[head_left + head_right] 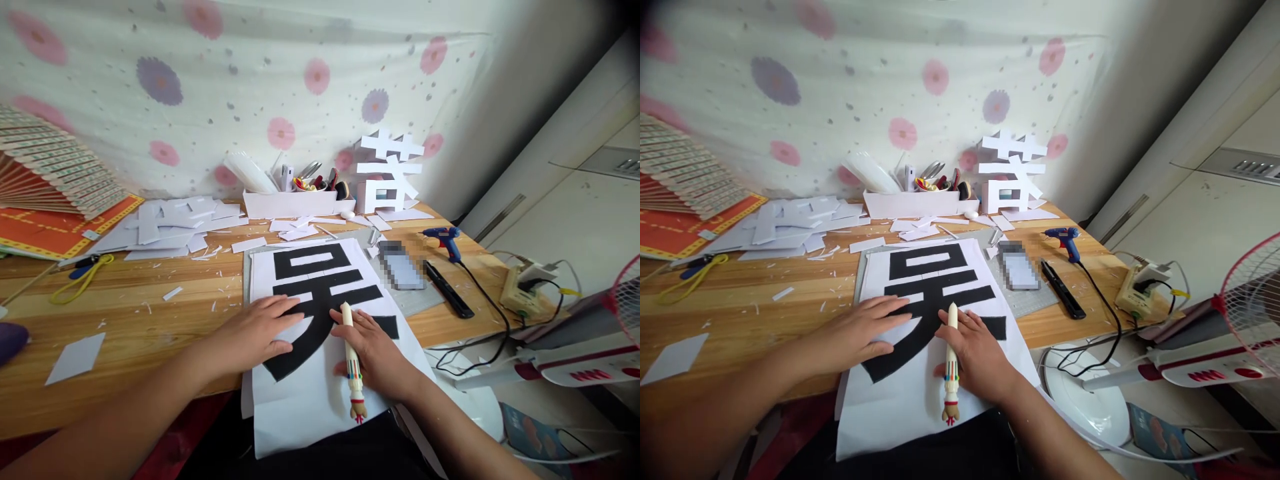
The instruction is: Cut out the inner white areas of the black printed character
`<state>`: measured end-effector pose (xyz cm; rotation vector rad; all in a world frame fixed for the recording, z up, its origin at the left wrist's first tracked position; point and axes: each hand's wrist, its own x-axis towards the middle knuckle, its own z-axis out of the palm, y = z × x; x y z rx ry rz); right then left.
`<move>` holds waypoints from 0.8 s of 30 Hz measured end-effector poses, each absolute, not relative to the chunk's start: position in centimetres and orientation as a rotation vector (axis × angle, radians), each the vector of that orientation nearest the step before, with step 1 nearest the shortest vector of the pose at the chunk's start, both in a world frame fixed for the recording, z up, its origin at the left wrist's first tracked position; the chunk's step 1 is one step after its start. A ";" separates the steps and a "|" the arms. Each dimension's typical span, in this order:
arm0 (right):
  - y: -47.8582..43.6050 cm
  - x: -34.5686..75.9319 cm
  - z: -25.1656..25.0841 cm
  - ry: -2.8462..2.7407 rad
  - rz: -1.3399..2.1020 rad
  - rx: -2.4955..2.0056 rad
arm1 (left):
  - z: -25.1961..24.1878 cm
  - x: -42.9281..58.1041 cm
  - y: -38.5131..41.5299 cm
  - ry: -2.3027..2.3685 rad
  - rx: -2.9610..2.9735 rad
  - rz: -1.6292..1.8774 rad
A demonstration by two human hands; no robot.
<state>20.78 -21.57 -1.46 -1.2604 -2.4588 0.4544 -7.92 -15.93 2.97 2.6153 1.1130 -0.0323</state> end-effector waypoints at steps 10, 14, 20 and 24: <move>-21.5 20.8 -1.6 -2.452 0.496 -1.268 | 0.9 -4.4 -5.8 1.350 2.638 -0.120; -21.5 20.8 -1.7 -2.443 0.507 -1.275 | 0.2 -4.3 -4.9 1.379 2.653 -0.089; -21.6 20.9 -1.6 -2.434 0.595 -1.301 | -0.2 -4.6 -5.2 1.303 2.709 -0.009; -21.2 21.1 -0.3 -2.432 0.632 -1.309 | -0.4 -4.6 -5.3 1.246 2.736 0.047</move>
